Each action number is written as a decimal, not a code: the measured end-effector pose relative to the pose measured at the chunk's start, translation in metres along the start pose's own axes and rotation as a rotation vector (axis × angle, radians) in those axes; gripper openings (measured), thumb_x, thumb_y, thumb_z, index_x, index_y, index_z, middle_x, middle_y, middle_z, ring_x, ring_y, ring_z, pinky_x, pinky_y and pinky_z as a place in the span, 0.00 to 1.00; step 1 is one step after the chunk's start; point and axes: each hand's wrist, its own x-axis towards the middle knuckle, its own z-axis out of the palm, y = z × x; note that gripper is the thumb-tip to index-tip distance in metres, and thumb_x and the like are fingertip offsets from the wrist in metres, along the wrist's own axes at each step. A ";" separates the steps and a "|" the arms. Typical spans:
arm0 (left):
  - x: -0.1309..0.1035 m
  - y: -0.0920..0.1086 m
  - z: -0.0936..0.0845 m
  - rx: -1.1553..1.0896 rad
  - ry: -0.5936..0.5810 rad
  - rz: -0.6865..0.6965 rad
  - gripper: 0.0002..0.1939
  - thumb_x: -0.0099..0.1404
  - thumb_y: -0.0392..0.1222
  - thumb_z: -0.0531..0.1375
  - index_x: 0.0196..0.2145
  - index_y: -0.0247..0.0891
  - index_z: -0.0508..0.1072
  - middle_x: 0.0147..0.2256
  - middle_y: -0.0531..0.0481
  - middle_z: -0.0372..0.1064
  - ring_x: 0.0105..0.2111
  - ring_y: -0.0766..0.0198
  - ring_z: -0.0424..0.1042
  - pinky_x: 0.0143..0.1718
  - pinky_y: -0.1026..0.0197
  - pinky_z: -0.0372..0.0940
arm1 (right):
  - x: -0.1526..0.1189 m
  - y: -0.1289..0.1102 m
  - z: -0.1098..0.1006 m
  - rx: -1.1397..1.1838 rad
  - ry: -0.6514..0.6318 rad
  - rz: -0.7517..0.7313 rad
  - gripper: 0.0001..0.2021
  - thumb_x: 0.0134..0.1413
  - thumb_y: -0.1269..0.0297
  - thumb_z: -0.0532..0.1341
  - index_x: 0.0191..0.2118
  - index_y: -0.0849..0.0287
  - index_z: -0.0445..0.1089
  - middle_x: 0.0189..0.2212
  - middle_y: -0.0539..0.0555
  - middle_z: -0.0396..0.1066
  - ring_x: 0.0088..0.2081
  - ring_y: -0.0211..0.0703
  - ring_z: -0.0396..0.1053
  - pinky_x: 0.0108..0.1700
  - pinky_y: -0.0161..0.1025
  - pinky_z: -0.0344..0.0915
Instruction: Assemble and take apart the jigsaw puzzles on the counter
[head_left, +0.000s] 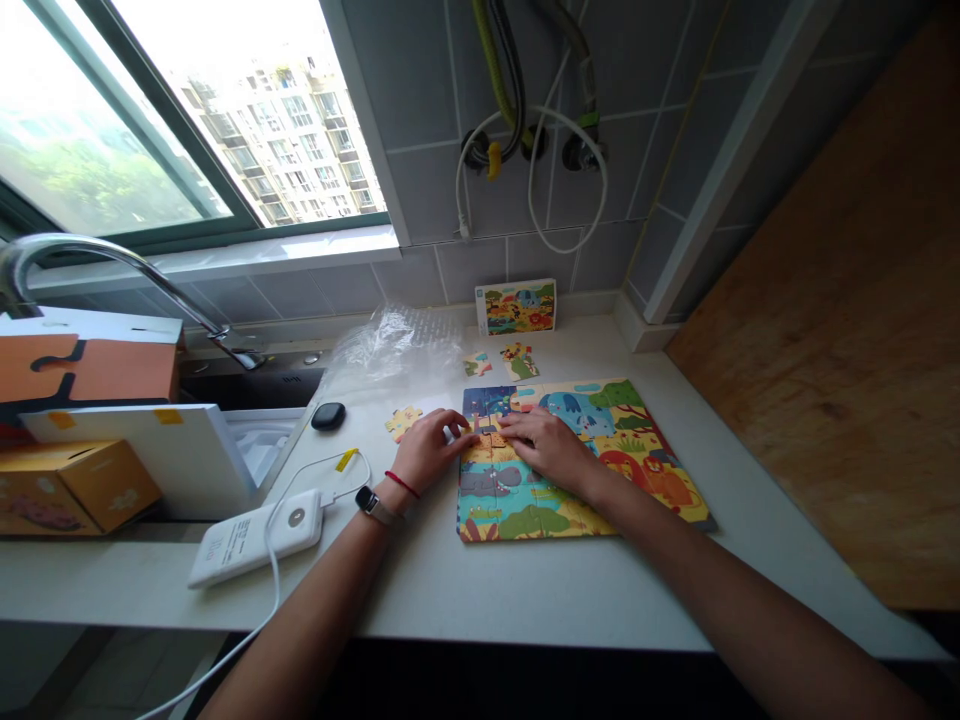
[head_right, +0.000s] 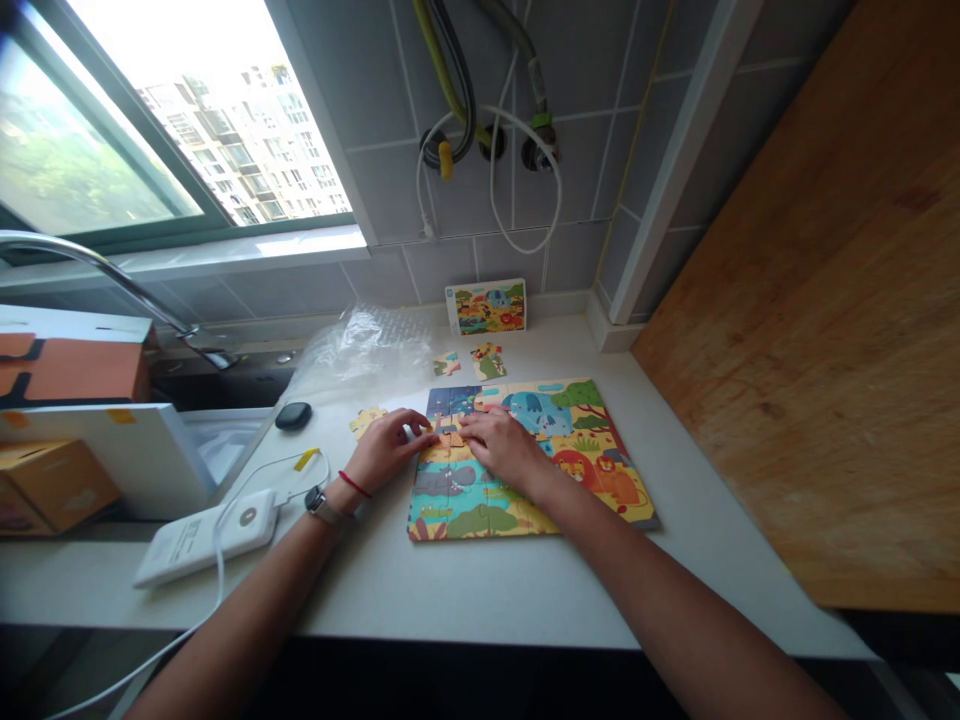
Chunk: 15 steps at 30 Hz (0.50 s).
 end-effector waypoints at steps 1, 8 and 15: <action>0.000 0.000 0.000 -0.002 0.001 -0.001 0.14 0.65 0.55 0.65 0.36 0.42 0.76 0.32 0.52 0.74 0.28 0.64 0.70 0.31 0.61 0.63 | 0.000 0.000 -0.001 -0.013 0.000 -0.011 0.15 0.58 0.76 0.61 0.45 0.54 0.81 0.50 0.56 0.79 0.52 0.51 0.75 0.57 0.53 0.69; 0.001 -0.001 0.001 0.000 -0.005 -0.014 0.13 0.65 0.54 0.66 0.36 0.42 0.77 0.32 0.53 0.74 0.29 0.64 0.71 0.31 0.62 0.62 | -0.003 -0.005 -0.006 -0.123 -0.046 -0.075 0.15 0.57 0.75 0.61 0.46 0.57 0.81 0.54 0.58 0.77 0.55 0.54 0.69 0.61 0.57 0.64; 0.001 0.000 0.000 -0.007 -0.001 -0.019 0.13 0.65 0.54 0.65 0.36 0.41 0.77 0.34 0.51 0.73 0.28 0.65 0.70 0.32 0.61 0.63 | -0.008 -0.004 -0.010 -0.165 -0.092 -0.156 0.16 0.61 0.71 0.60 0.52 0.52 0.78 0.56 0.58 0.74 0.57 0.54 0.67 0.63 0.59 0.62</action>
